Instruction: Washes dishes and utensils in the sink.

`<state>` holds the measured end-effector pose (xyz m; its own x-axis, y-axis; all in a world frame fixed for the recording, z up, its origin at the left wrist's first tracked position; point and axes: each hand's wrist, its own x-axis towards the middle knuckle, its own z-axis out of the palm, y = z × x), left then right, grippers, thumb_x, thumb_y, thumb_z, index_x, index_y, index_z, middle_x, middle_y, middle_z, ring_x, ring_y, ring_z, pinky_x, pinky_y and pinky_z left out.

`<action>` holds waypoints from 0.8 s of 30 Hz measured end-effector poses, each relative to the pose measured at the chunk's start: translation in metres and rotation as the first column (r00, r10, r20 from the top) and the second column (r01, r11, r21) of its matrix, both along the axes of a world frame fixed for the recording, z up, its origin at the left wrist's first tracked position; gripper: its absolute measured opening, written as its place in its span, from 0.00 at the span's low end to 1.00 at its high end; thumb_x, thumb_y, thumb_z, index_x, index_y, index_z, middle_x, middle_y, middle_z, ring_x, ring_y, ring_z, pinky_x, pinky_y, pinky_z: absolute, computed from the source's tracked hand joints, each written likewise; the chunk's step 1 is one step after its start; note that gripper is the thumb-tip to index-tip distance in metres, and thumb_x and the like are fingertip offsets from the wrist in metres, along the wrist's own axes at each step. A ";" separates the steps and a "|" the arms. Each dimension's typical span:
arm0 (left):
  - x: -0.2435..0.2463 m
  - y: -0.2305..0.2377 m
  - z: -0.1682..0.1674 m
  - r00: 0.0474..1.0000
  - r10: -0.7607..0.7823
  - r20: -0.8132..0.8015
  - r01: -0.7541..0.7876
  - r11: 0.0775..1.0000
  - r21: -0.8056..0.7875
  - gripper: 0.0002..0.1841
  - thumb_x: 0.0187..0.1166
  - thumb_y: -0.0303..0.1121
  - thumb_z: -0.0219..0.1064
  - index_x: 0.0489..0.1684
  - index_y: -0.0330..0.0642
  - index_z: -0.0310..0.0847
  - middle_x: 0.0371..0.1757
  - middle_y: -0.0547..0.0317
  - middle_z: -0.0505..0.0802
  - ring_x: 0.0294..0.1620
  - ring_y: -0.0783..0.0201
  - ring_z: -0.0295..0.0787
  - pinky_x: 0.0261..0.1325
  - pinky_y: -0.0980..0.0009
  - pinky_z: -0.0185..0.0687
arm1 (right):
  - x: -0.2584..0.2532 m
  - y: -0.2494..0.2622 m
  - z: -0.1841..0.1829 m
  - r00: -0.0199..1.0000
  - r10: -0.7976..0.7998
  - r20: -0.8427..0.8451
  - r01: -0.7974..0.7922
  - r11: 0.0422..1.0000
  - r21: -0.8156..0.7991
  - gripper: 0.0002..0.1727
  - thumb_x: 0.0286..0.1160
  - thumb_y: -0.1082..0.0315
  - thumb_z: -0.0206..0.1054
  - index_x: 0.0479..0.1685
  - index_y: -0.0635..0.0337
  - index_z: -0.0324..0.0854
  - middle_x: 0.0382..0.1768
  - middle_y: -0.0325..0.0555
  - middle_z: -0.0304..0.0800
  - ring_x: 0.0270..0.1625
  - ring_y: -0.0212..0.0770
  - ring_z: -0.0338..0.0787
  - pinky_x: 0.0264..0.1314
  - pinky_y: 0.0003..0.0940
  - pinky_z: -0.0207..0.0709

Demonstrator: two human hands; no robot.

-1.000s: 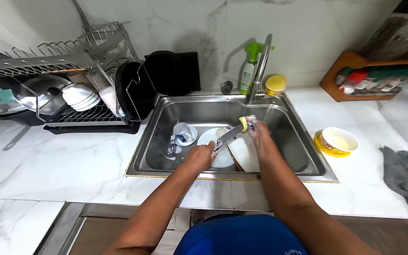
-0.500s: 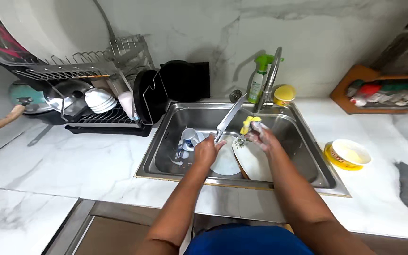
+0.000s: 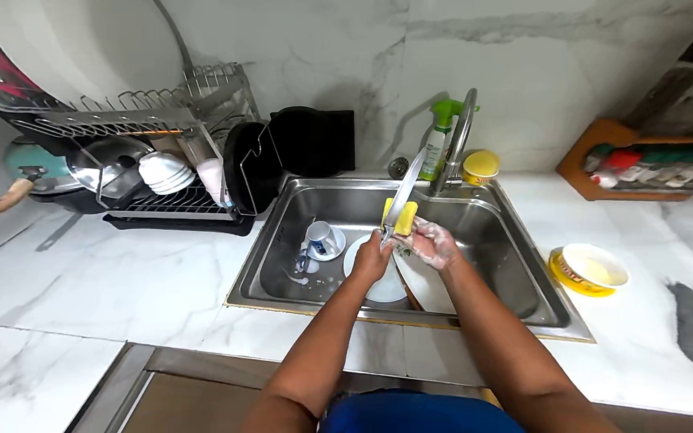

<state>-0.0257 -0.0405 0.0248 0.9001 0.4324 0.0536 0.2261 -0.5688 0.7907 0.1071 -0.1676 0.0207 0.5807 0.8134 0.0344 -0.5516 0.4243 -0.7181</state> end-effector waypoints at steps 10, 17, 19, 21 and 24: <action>-0.008 -0.014 0.012 0.971 -0.084 -0.223 0.065 0.994 -0.089 0.26 0.93 0.42 0.55 0.83 0.36 0.62 0.47 0.41 0.88 0.34 0.53 0.87 0.41 0.55 0.86 | -0.016 0.030 0.007 0.889 -0.181 0.421 0.367 0.830 -0.419 0.10 0.79 0.78 0.66 0.55 0.70 0.81 0.34 0.45 0.85 0.28 0.29 0.80 0.32 0.24 0.76; -0.035 -0.024 0.024 0.909 -0.225 -0.350 0.282 0.952 0.119 0.27 0.91 0.42 0.58 0.78 0.28 0.69 0.60 0.29 0.88 0.64 0.37 0.87 0.71 0.41 0.78 | 0.036 -0.003 0.001 0.861 -0.483 0.161 0.496 0.725 -0.478 0.07 0.82 0.75 0.64 0.51 0.68 0.79 0.26 0.42 0.80 0.16 0.27 0.70 0.17 0.21 0.66; -0.043 -0.026 0.030 0.883 -0.250 -0.397 0.325 0.936 0.135 0.25 0.91 0.42 0.57 0.75 0.29 0.70 0.55 0.30 0.89 0.59 0.37 0.89 0.66 0.41 0.80 | 0.049 -0.016 -0.001 0.844 -0.526 0.108 0.510 0.723 -0.466 0.06 0.84 0.74 0.63 0.51 0.67 0.78 0.25 0.41 0.78 0.16 0.27 0.68 0.17 0.20 0.64; -0.048 -0.024 0.038 0.866 -0.260 -0.428 0.353 0.923 0.155 0.25 0.91 0.43 0.57 0.74 0.29 0.71 0.54 0.31 0.89 0.58 0.37 0.89 0.66 0.41 0.80 | 0.055 -0.020 -0.004 0.828 -0.560 0.046 0.517 0.726 -0.453 0.05 0.82 0.74 0.64 0.49 0.65 0.77 0.25 0.42 0.78 0.15 0.27 0.69 0.15 0.19 0.64; -0.058 -0.017 0.047 0.841 -0.271 -0.467 0.386 0.907 0.169 0.25 0.92 0.45 0.56 0.73 0.30 0.71 0.54 0.31 0.89 0.59 0.36 0.88 0.66 0.40 0.79 | 0.065 -0.026 -0.009 0.789 -0.613 -0.034 0.537 0.716 -0.447 0.03 0.81 0.73 0.64 0.46 0.62 0.77 0.24 0.40 0.77 0.14 0.27 0.68 0.14 0.19 0.63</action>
